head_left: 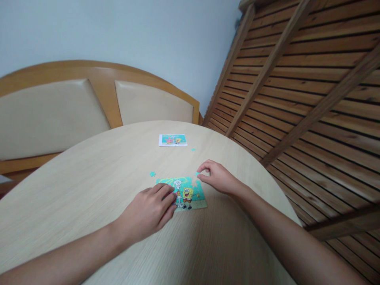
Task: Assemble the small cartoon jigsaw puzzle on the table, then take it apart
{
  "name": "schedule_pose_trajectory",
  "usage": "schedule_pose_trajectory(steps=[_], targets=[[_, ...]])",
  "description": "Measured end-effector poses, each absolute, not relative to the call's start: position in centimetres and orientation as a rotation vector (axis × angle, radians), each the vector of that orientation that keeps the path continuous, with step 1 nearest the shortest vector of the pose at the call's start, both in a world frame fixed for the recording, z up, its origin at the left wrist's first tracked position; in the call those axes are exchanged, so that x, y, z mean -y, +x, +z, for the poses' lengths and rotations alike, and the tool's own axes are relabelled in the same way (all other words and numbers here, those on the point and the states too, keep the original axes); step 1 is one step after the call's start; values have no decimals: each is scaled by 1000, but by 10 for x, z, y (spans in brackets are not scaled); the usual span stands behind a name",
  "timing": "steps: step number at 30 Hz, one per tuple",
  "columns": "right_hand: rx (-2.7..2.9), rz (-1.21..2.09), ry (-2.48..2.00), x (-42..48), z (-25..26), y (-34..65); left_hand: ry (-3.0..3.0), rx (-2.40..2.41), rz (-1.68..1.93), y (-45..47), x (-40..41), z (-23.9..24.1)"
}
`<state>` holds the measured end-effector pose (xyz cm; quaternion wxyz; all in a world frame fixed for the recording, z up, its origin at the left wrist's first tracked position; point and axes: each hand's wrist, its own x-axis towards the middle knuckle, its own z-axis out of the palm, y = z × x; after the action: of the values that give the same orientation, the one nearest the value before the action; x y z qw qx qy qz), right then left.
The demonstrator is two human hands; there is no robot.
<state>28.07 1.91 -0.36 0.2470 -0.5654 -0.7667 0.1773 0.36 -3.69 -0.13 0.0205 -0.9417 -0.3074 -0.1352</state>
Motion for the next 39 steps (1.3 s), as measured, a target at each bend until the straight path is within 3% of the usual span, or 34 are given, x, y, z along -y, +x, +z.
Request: schedule_pose_trajectory(steps=[12,39], targets=[[2056,776,-1368,-14,3,280,-2914,950,-405,3,38,-1],[2046,858,-1382,-13,6,281,-2929,948,-395,3,38,0]])
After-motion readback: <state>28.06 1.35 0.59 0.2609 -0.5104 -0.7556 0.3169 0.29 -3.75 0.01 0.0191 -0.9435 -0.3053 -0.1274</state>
